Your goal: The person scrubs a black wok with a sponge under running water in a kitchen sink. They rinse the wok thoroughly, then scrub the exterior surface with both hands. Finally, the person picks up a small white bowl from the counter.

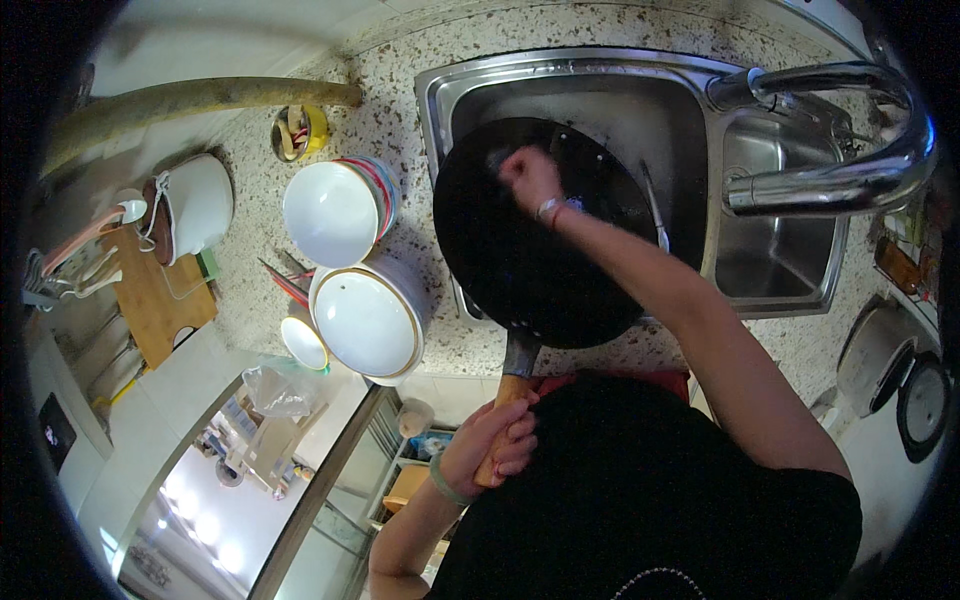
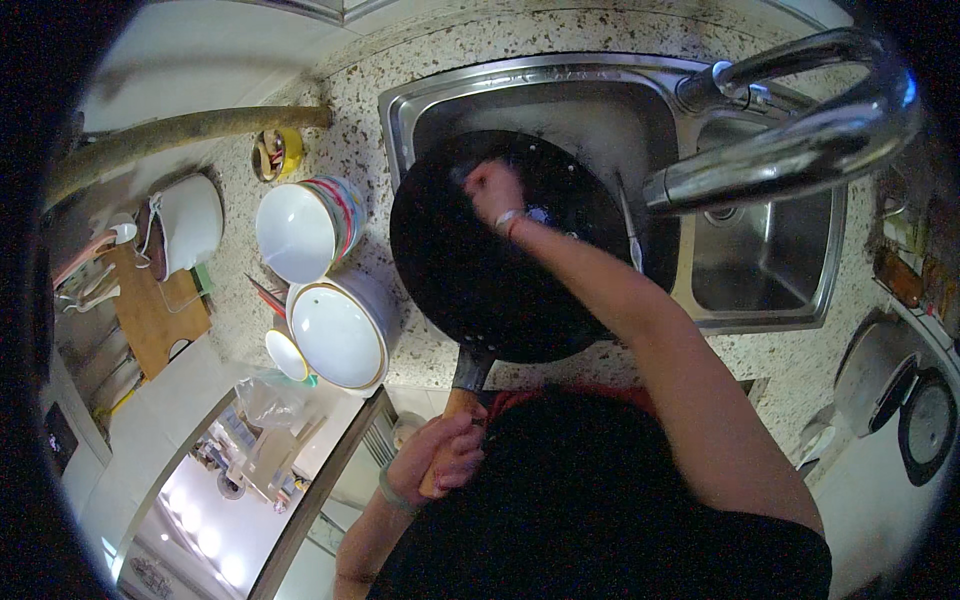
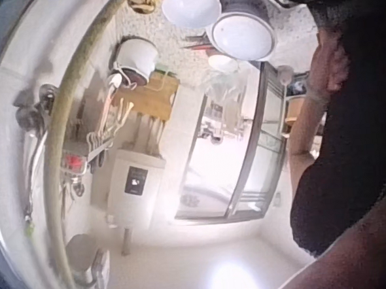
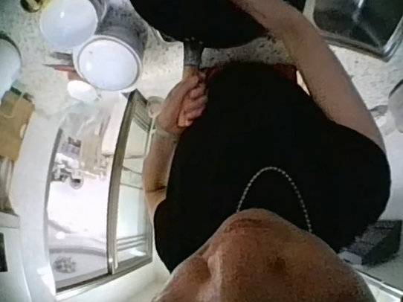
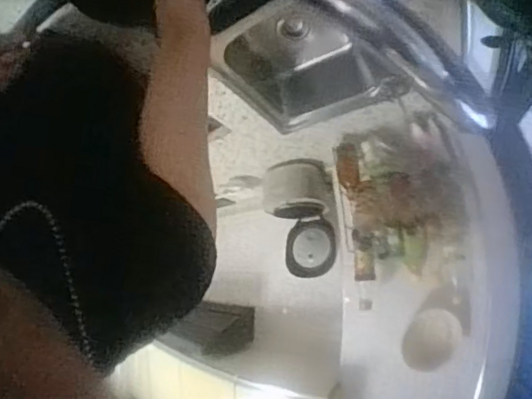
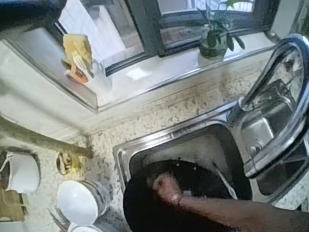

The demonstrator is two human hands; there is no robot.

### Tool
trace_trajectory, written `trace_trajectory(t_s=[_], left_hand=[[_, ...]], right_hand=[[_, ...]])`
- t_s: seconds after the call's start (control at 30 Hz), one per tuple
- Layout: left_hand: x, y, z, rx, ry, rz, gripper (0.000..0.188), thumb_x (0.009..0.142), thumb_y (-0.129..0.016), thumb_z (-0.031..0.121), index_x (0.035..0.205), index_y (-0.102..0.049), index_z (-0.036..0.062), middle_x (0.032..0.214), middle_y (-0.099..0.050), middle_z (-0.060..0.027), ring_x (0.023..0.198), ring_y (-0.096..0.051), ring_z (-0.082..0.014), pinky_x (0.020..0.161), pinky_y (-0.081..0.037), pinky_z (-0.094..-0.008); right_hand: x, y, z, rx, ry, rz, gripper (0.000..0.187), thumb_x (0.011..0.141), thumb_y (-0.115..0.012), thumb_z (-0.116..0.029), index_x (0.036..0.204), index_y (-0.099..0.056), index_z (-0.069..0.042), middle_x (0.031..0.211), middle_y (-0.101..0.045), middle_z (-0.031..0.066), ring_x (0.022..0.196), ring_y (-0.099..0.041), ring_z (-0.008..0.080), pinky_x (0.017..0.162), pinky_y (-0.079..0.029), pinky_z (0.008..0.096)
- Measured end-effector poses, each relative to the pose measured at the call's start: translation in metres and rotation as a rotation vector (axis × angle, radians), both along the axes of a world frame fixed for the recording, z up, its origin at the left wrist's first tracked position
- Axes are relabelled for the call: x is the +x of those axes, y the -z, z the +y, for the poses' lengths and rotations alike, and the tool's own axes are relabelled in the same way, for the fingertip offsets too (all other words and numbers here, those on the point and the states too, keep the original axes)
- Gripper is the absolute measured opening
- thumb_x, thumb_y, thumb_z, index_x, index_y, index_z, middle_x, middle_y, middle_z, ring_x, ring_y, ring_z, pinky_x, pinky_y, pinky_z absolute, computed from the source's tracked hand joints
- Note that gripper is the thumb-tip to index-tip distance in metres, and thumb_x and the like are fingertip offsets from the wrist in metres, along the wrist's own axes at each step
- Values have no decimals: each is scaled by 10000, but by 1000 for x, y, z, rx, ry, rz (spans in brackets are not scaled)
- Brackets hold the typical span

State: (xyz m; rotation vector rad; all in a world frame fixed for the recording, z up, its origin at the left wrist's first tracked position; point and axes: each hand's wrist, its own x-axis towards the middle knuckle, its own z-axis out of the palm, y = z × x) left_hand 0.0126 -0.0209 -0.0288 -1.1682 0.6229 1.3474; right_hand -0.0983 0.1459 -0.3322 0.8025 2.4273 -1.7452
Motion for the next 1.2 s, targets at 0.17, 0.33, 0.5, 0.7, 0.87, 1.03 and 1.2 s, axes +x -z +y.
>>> trace_trajectory(t_s=[0.17, 0.33, 0.5, 0.7, 0.87, 1.03, 1.2], left_hand=[[2, 3, -7, 15, -44, -22, 231, 963, -458, 199, 1152, -460, 66, 677, -390, 6, 455, -329, -60, 312, -279, -167], [-1, -1, -5, 33, -38, -13, 228, 957, -468, 191, 1150, -454, 70, 682, -402, 5, 453, -335, -59, 323, -284, -174], [-1, 2, -4, 44, -27, -32, 221, 945, -489, 173, 1142, -447, 81, 703, -438, -2, 447, -355, -59, 346, -300, -181], [1, 4, -7, 30, -53, -36, 230, 945, -489, 174, 1150, -446, 80, 702, -446, -8, 445, -352, -60, 347, -300, -182], [1, 1, -5, 21, -31, -17, 235, 952, -486, 200, 1142, -454, 66, 688, -409, 9, 452, -334, -54, 332, -288, -172], [2, -2, 1, 20, -9, 17, 229, 953, -484, 202, 1135, -455, 66, 689, -406, 7, 454, -333, -54, 334, -284, -172], [3, 6, 0, 41, -65, -25, 223, 944, -498, 179, 1136, -448, 76, 712, -451, -11, 460, -358, -59, 358, -297, -179]], right_hand=[[55, -100, -51, -475, -79, 236, 77, 754, -670, -41, 797, -607, -29, 785, -603, 80, 813, -610, 194, 739, -485, 299], [-24, -11, -17, -243, 206, 142, 64, 696, -672, -58, 721, -613, -56, 785, -611, 110, 749, -603, 241, 691, -480, 338], [-45, 16, 6, 68, 454, 119, 137, 674, -734, -80, 773, -641, -63, 824, -616, 134, 774, -605, 270, 725, -484, 360], [52, -100, -48, -549, -146, 297, 133, 736, -710, -90, 806, -608, -41, 832, -600, 65, 794, -594, 176, 747, -479, 301], [99, -47, -2, -192, -538, 332, 100, 744, -673, -34, 810, -600, -52, 928, -553, 80, 888, -556, 252, 803, -461, 338], [48, 39, 80, 521, -334, 58, 151, 731, -590, -7, 865, -634, -62, 950, -560, 164, 933, -505, 349, 796, -454, 430], [94, -21, -10, -140, -327, 151, 77, 736, -669, -67, 800, -629, -49, 874, -596, 125, 860, -585, 294, 754, -473, 371]])
